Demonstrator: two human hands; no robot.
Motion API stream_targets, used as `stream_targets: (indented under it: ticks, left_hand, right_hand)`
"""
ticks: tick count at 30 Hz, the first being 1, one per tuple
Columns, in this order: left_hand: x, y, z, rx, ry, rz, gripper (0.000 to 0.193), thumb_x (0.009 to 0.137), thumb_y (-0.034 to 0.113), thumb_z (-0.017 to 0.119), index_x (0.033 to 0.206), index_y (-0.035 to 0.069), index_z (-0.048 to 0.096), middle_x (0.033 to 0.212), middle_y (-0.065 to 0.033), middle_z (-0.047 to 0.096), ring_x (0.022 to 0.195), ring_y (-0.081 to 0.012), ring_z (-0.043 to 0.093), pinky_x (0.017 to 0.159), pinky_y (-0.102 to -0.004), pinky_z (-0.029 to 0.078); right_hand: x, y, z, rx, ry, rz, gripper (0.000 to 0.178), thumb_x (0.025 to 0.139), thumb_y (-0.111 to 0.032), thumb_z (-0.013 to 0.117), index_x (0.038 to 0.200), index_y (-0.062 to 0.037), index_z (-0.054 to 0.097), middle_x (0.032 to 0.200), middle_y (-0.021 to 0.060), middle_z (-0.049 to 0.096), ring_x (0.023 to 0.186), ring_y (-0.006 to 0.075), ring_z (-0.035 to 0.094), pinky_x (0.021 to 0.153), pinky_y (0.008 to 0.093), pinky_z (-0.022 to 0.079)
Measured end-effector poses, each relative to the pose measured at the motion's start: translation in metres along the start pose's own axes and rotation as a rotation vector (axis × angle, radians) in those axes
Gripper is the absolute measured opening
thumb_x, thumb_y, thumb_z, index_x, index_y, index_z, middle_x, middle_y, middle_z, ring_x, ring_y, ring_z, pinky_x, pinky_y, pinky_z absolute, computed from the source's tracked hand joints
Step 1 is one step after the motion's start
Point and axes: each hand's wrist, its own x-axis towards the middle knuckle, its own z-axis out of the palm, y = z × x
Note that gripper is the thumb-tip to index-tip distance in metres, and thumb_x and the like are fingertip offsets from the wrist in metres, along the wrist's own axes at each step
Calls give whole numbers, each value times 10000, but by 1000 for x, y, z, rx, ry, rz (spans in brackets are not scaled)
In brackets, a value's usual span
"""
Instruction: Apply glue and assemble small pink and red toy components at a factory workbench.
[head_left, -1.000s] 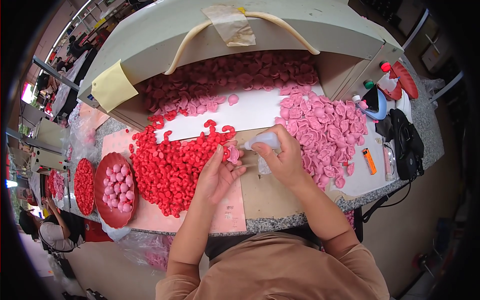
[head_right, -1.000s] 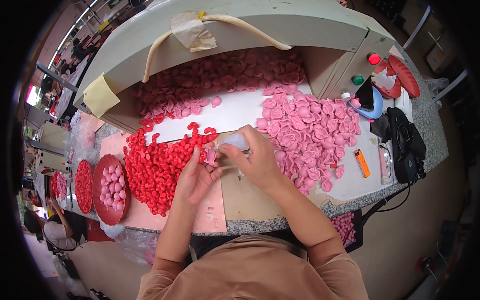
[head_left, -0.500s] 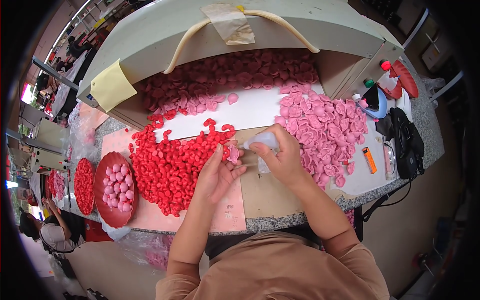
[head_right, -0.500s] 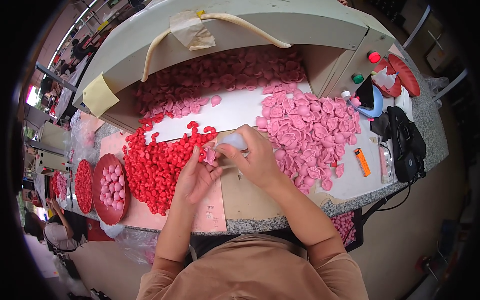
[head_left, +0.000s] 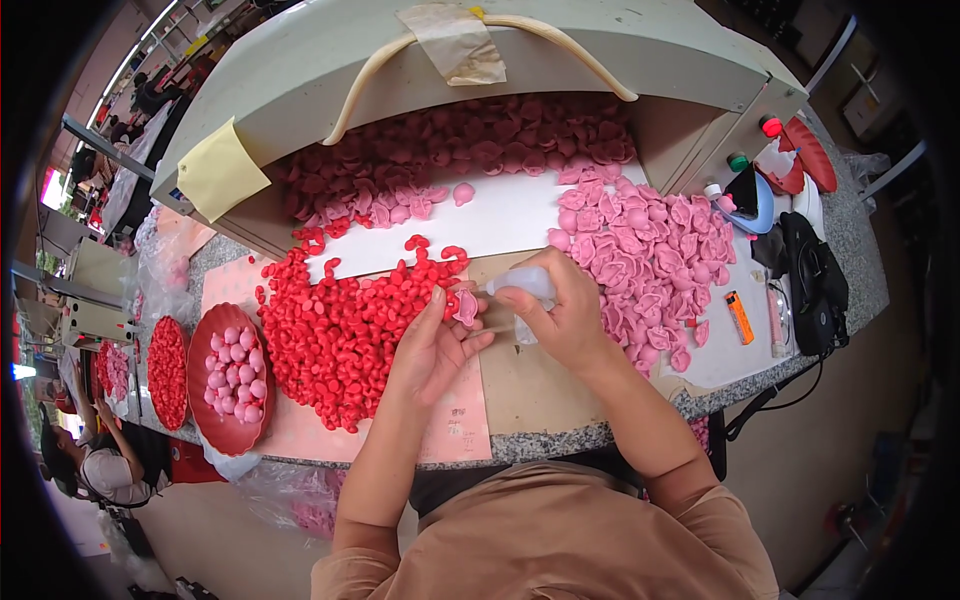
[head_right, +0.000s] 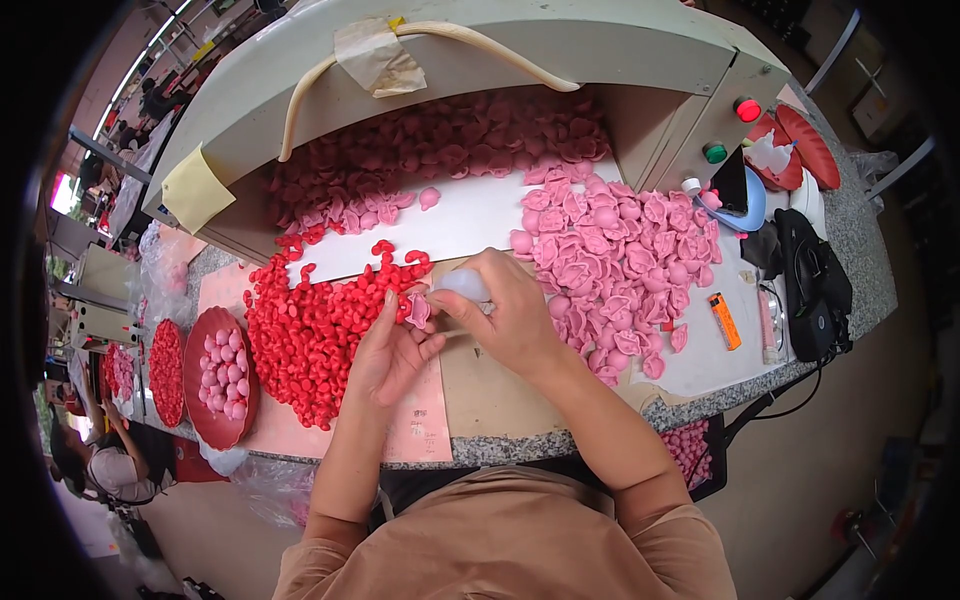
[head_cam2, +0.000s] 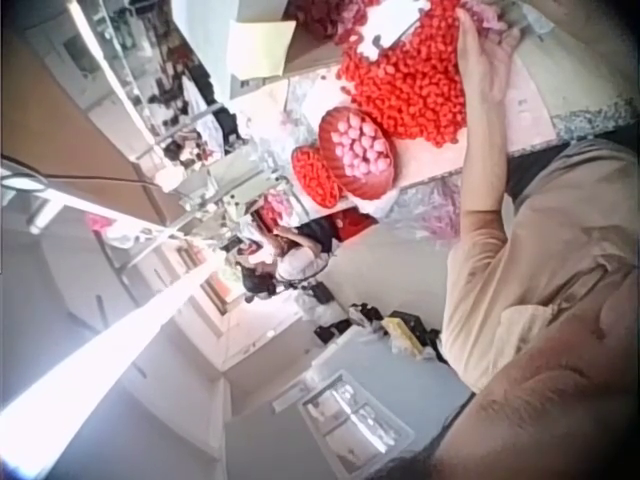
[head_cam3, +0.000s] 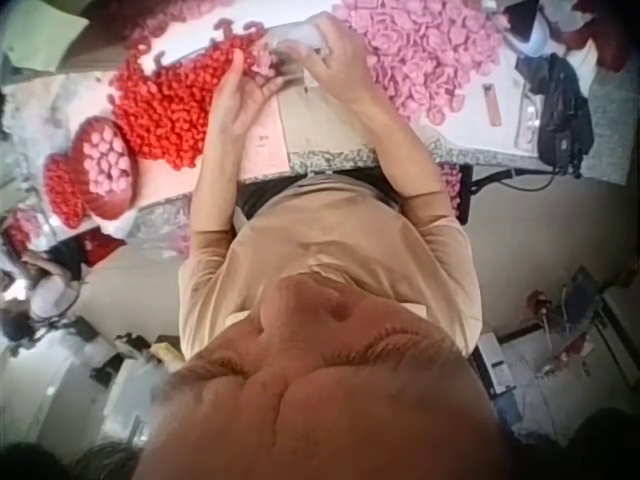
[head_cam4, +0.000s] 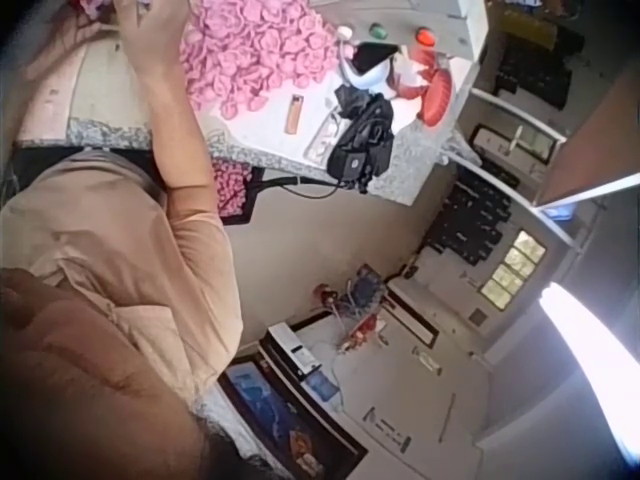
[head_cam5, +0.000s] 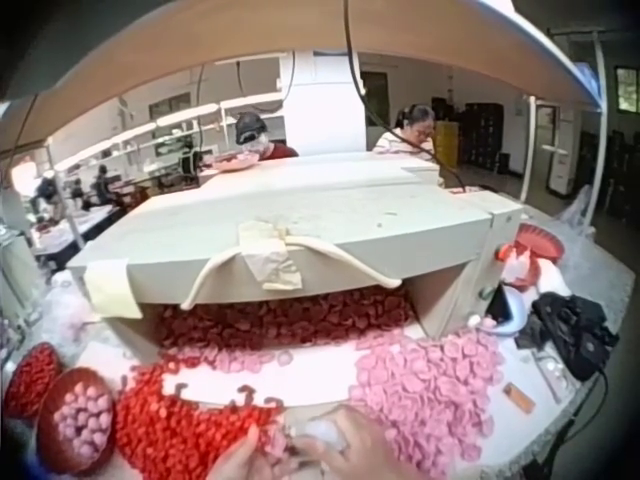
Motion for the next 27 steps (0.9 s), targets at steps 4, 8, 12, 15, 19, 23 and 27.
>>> stream_targets:
  ticks: [4,8,12,15,19,23,27]
  left_hand:
    - [0,0,-1,8,24,-2,399,963,370,436,1159,30,507,1003,-113,608,808,-151,607,782,-355,537]
    - [0,1,-2,23,36,-1,410,963,380,433,1169,32,502,1004,-113,607,810,-152,606,782,-357,537]
    - [0,1,-1,17,17,-4,412,964,376,431,1181,33,499,1011,-114,608,818,-154,607,785,-361,536]
    - [0,1,-2,26,3,-5,413,964,374,431,1192,36,496,1013,-111,608,827,-154,606,787,-363,534]
    - [-1,1,0,38,12,0,412,964,372,433,1195,37,495,1017,-110,608,833,-154,606,789,-364,534]
    - [-1,0,-2,30,13,11,412,962,372,437,1195,37,495,1030,-113,606,843,-155,607,793,-368,534]
    - [0,0,-3,25,9,-1,415,962,372,437,1199,36,492,1037,-114,604,856,-158,607,796,-371,534]
  right_hand:
    - [1,-1,0,-7,-10,-17,269,802,-253,701,870,-32,564,753,81,598,648,198,586,586,295,450]
    - [0,0,-1,64,10,23,264,813,-258,692,868,-33,567,755,80,602,648,181,585,583,284,447]
    - [0,-2,-1,18,4,28,265,815,-264,690,864,-35,566,751,79,603,648,181,587,581,281,446]
    - [1,0,0,11,14,1,271,814,-270,692,862,-36,565,742,78,599,640,184,582,577,281,443]
    - [0,0,0,1,19,-6,273,812,-273,694,862,-37,566,739,78,596,635,191,580,575,284,443]
    - [0,0,0,28,23,12,275,809,-274,696,859,-36,568,739,80,593,634,197,580,572,288,443]
    - [0,-2,0,19,19,3,273,807,-273,699,857,-38,570,738,81,589,631,196,578,567,288,440]
